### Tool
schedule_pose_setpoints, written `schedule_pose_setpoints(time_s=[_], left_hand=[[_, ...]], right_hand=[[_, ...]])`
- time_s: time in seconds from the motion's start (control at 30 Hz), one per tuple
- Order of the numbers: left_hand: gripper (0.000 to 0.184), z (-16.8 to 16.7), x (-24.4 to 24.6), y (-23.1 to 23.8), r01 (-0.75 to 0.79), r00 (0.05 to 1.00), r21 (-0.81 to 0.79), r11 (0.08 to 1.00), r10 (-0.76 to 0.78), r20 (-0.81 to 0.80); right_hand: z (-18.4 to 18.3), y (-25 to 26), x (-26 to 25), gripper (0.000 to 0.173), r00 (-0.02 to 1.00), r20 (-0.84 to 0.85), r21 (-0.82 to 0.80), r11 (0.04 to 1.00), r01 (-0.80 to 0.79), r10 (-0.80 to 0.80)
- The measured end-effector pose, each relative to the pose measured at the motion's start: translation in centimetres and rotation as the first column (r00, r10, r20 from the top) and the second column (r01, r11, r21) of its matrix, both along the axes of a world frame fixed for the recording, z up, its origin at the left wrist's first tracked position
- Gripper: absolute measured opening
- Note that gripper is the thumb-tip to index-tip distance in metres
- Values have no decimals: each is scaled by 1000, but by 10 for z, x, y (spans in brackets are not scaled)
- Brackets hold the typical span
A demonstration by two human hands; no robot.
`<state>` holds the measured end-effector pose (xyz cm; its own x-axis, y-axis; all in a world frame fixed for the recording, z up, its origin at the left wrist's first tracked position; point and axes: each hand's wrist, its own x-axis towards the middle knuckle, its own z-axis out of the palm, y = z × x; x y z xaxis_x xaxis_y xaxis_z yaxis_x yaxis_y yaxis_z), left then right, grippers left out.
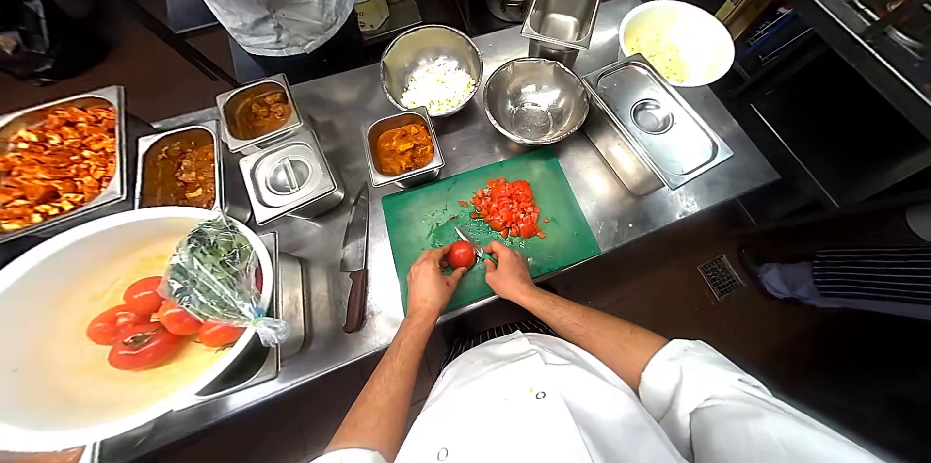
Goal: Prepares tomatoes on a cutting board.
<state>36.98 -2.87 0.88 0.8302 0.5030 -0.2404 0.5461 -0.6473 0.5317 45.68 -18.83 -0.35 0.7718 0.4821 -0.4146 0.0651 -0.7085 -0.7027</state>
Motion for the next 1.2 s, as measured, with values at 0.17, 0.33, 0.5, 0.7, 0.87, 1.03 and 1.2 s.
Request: schedule_pose_setpoints(time_s=[0.17, 0.33, 0.5, 0.7, 0.87, 1.03, 1.2], left_hand=[[53, 0, -1, -3, -5, 1000, 10, 1000, 5, -4], [69, -15, 2, -4, 70, 997, 39, 997, -71, 37], [80, -13, 22, 21, 392, 918, 28, 920, -393, 56], [36, -8, 15, 1, 284, 942, 145, 948, -304, 139], [31, -13, 13, -1, 269, 943, 148, 952, -291, 159], [36, -28, 3, 3, 225, 936, 127, 966, -251, 245], [34, -27, 2, -3, 226, 937, 155, 962, -258, 236]], right_hand=[[6, -30, -25, 22, 994, 8, 1, 994, -113, 113], [14, -95, -27, 31, 966, 221, -105, 988, -115, 136], [4, -102, -9, 31, 777, 411, -392, 862, -322, 477], [10, -22, 14, 28, 622, 653, -237, 897, -373, 431], [3, -40, 15, 27, 637, 563, -240, 842, -484, 526], [2, -116, 0, 29, 720, 461, -283, 855, -434, 518], [5, -33, 6, 26, 658, 643, -179, 913, -368, 391]])
